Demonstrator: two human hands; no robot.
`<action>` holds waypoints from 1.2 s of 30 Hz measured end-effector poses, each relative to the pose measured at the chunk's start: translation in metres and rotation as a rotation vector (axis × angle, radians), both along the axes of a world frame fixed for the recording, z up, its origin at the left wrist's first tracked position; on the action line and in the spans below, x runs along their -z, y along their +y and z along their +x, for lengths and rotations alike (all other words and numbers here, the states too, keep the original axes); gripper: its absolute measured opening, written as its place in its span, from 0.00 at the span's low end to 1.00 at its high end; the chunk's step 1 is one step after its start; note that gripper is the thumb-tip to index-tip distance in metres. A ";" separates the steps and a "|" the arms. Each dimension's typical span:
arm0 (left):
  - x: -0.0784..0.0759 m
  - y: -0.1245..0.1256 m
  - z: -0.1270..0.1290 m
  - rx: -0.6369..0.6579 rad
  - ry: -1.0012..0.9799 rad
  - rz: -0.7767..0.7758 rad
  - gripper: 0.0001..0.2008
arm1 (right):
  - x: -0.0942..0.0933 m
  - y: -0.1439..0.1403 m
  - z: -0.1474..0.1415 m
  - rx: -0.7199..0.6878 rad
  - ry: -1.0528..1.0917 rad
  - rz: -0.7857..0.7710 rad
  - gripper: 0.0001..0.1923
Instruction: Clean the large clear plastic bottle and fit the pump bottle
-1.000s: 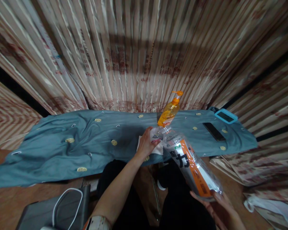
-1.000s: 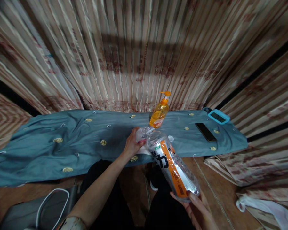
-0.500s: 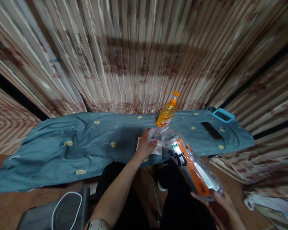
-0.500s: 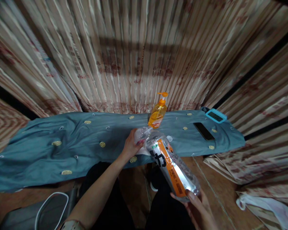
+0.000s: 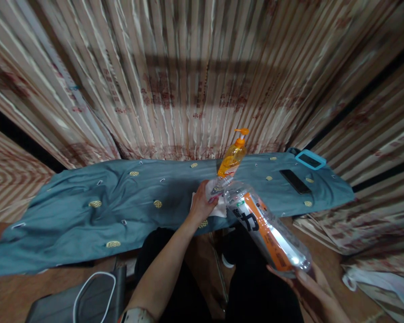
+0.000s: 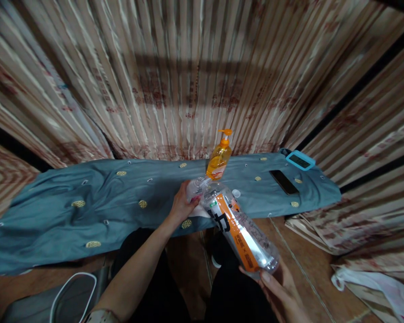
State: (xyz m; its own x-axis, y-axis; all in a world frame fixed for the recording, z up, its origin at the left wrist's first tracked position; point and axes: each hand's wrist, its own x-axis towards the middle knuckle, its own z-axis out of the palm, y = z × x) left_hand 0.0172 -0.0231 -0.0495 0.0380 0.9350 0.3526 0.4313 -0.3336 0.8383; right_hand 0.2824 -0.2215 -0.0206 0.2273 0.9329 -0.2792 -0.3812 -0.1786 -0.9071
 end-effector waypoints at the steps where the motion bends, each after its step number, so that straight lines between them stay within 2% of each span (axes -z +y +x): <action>1: 0.000 0.000 0.000 0.002 -0.001 -0.002 0.29 | -0.002 0.000 -0.001 -0.001 -0.004 0.005 0.27; 9: 0.000 -0.002 0.000 -0.012 -0.010 -0.041 0.30 | -0.022 0.002 -0.008 -0.001 -0.113 0.033 0.28; 20: -0.001 -0.003 -0.001 -0.010 -0.023 -0.030 0.30 | -0.028 0.003 -0.017 0.074 -0.063 0.069 0.18; 28: 0.001 -0.002 0.000 -0.024 -0.008 -0.026 0.30 | -0.016 0.006 0.003 -0.005 -0.174 0.090 0.26; 32: 0.001 -0.002 0.000 -0.024 0.000 -0.015 0.30 | -0.010 0.005 0.009 0.014 -0.291 0.092 0.31; 36: -0.002 -0.003 -0.001 -0.028 0.008 -0.014 0.29 | -0.013 0.004 0.005 0.059 -0.409 0.098 0.36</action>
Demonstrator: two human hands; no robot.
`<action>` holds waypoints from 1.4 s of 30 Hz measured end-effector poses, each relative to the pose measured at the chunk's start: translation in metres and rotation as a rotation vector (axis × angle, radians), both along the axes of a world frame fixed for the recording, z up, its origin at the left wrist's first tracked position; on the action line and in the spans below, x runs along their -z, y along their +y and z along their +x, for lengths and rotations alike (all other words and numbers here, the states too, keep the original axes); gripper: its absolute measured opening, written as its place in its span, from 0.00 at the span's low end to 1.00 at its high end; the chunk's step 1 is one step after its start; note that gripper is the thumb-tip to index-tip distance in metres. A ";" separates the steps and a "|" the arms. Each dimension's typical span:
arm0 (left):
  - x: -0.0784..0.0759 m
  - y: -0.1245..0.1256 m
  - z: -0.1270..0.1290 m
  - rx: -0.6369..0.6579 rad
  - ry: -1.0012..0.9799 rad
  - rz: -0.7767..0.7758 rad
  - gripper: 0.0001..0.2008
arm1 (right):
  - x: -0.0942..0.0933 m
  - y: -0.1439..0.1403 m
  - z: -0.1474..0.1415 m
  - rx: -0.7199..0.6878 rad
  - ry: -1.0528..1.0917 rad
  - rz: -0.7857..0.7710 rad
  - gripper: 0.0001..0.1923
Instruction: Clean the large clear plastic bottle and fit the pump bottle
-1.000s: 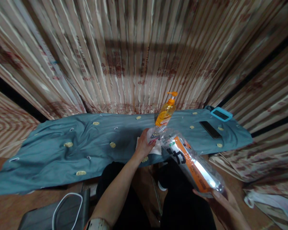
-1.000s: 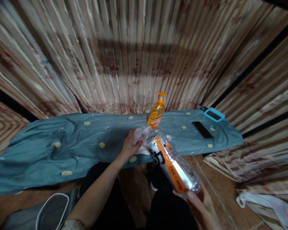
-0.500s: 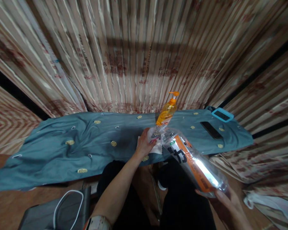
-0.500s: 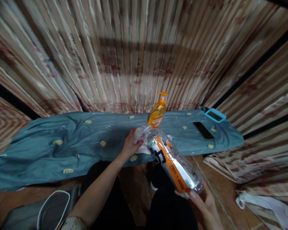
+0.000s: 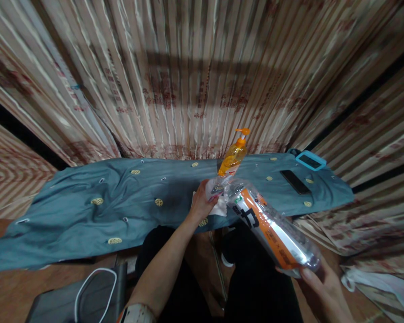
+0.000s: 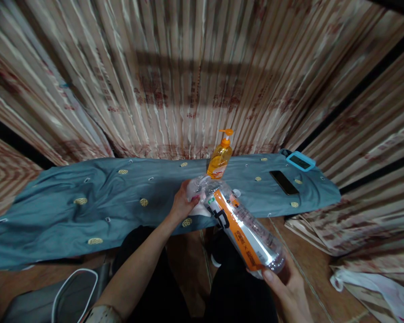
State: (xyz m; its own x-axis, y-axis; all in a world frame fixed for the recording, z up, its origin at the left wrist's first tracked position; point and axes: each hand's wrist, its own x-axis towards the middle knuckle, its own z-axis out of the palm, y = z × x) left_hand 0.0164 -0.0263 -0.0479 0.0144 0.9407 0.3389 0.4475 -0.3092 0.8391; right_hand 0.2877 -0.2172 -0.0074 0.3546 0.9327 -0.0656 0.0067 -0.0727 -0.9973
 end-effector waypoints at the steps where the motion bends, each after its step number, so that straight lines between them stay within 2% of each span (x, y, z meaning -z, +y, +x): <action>1: -0.001 0.000 0.000 0.001 -0.003 -0.006 0.29 | -0.001 0.000 -0.001 0.015 -0.022 0.003 0.37; 4: -0.003 -0.001 0.000 -0.001 -0.018 -0.027 0.28 | -0.004 0.001 -0.002 0.033 -0.062 -0.003 0.38; 10: -0.005 -0.001 0.001 0.001 -0.024 -0.035 0.28 | -0.007 0.000 -0.005 0.037 -0.106 0.011 0.33; 15: -0.005 -0.001 0.001 -0.011 -0.018 -0.027 0.28 | -0.014 -0.002 -0.013 0.053 -0.096 -0.042 0.36; 27: -0.010 -0.004 0.001 0.005 -0.029 -0.048 0.27 | -0.023 -0.001 -0.018 0.041 -0.115 -0.039 0.35; 32: -0.006 -0.003 0.000 0.019 -0.039 -0.034 0.26 | -0.023 -0.001 -0.019 0.081 -0.102 -0.046 0.41; 42: 0.004 0.001 0.000 0.045 -0.074 0.036 0.26 | -0.019 -0.005 -0.013 0.074 -0.157 -0.028 0.36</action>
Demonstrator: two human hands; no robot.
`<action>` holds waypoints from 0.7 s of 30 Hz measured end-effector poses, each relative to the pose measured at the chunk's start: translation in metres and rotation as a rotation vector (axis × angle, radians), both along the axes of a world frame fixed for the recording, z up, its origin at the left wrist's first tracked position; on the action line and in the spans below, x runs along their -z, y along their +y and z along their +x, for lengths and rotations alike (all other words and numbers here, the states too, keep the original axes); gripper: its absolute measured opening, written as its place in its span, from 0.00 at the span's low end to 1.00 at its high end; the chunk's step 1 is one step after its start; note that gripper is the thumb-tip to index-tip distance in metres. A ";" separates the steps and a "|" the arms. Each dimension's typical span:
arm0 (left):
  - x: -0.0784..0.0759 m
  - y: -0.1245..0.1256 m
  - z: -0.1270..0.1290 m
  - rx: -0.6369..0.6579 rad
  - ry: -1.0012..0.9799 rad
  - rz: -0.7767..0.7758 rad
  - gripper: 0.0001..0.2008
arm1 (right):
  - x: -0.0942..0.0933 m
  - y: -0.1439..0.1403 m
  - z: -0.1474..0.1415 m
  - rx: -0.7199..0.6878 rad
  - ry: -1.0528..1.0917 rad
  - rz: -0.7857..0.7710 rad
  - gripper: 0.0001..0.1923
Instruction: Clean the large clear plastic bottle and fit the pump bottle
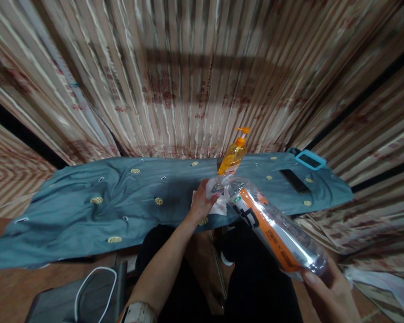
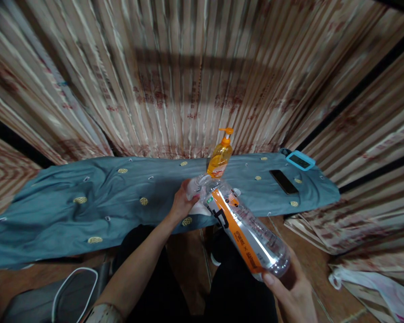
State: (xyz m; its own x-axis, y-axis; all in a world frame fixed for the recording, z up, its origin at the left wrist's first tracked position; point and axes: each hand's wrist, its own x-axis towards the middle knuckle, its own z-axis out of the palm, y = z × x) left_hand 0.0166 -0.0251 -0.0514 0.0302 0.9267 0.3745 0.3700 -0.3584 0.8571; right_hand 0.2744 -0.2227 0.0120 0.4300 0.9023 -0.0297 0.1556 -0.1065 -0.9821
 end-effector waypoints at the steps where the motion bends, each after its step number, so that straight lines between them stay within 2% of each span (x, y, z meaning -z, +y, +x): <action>1: 0.001 0.000 0.000 -0.002 -0.002 0.001 0.26 | -0.001 0.000 -0.001 0.007 0.005 0.002 0.36; 5: 0.002 0.000 0.001 -0.002 -0.004 0.011 0.27 | -0.007 0.000 -0.006 0.032 0.042 0.004 0.38; 10: -0.001 -0.001 0.000 -0.001 0.005 -0.027 0.27 | -0.011 -0.001 -0.007 -0.001 0.040 -0.014 0.36; 21: -0.008 -0.004 0.002 -0.003 -0.018 -0.057 0.25 | -0.006 -0.002 -0.001 0.018 -0.035 -0.001 0.36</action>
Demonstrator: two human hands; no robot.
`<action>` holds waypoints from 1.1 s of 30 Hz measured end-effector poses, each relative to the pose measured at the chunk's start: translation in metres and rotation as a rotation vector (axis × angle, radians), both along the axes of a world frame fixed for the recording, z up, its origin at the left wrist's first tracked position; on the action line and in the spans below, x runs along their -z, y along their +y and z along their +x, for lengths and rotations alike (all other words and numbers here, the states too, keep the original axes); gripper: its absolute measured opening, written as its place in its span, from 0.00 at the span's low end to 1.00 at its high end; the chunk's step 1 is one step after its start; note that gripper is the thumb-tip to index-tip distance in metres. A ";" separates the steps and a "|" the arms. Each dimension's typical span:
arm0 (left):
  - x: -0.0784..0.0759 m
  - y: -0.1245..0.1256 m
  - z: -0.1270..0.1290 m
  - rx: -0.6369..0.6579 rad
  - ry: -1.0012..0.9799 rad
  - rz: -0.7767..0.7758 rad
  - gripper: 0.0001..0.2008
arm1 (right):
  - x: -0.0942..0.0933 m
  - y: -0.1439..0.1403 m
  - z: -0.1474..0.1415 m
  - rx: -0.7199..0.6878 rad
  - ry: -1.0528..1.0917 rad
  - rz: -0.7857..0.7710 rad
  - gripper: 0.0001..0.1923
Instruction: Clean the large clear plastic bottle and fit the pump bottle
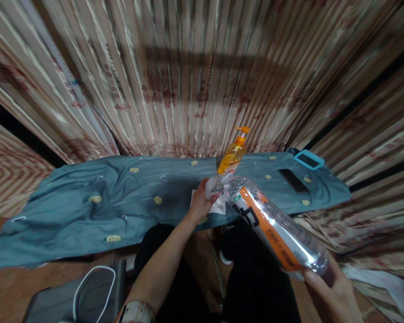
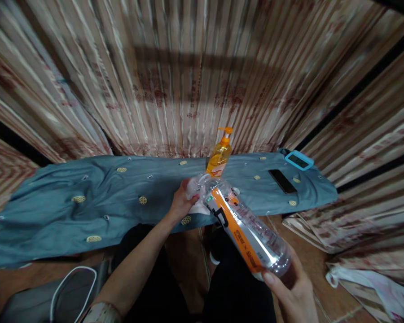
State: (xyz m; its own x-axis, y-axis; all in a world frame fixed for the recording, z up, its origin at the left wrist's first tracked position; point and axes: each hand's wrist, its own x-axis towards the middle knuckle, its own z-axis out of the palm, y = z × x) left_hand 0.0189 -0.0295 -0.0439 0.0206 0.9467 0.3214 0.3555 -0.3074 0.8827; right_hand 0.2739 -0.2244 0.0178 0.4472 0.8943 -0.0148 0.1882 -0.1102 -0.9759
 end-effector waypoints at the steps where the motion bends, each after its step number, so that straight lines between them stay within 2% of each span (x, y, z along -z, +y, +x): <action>1: 0.000 0.000 0.000 0.001 0.002 -0.005 0.25 | 0.001 0.000 0.001 0.001 -0.001 0.001 0.35; 8: 0.000 -0.001 0.000 0.000 0.003 -0.001 0.25 | 0.005 0.000 0.013 -0.053 -0.060 -0.011 0.35; 15: 0.002 0.000 0.001 -0.011 -0.002 0.002 0.25 | -0.003 0.000 0.001 -0.043 -0.046 -0.021 0.35; 26: 0.001 0.001 0.001 -0.019 0.034 0.003 0.26 | 0.002 0.002 0.013 -0.064 -0.047 -0.029 0.34; 30: 0.001 0.002 0.001 -0.025 0.056 -0.016 0.26 | 0.003 0.003 0.011 0.001 -0.060 -0.050 0.37; 33: 0.000 0.001 0.001 -0.023 0.048 -0.016 0.26 | 0.006 0.002 0.013 -0.036 -0.078 -0.042 0.36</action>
State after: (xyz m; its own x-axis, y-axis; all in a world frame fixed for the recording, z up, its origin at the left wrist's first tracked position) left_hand 0.0202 -0.0287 -0.0435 0.0138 0.9520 0.3058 0.4048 -0.2849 0.8689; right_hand 0.2865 -0.2224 0.0117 0.4158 0.9093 -0.0188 0.2678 -0.1421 -0.9529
